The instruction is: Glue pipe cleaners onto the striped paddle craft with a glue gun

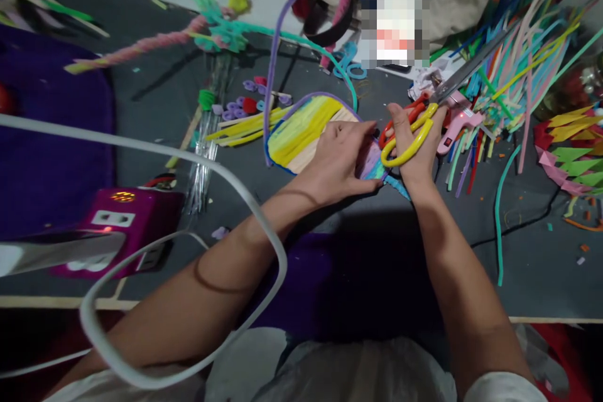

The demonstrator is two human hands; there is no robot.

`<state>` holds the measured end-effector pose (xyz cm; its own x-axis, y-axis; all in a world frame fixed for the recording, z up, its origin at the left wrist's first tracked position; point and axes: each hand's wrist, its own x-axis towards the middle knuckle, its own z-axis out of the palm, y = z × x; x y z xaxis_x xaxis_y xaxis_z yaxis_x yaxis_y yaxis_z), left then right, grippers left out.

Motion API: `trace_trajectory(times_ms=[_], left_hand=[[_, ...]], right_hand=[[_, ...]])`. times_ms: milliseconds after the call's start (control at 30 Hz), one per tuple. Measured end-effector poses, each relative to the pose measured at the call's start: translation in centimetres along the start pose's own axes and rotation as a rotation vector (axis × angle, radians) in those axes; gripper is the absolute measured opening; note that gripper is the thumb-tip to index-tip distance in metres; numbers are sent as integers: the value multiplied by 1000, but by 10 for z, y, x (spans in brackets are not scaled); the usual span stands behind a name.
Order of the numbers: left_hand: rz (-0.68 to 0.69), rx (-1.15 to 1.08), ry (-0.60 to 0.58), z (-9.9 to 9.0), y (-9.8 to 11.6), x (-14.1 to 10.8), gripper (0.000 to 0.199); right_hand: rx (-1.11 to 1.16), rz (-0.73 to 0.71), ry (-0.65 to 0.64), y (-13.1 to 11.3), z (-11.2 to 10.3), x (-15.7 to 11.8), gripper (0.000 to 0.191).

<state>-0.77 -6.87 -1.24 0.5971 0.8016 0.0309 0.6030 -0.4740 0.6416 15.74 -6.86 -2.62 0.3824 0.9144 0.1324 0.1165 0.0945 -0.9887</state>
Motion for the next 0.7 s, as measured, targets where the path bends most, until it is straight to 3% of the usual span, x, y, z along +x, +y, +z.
trace_trajectory(times_ms=[100,500,700], left_hand=[[-3,2,-5,-2,2,0,93],[-6,-19,9,0,0,-1,93],[-9,-17,3,-1,2,-1,92]], right_hand=[[21,11,61,-4,3,-3,49],[-12,-62,47,-1,1,-2,52],[-1,-16,32,-3,0,-4,54]])
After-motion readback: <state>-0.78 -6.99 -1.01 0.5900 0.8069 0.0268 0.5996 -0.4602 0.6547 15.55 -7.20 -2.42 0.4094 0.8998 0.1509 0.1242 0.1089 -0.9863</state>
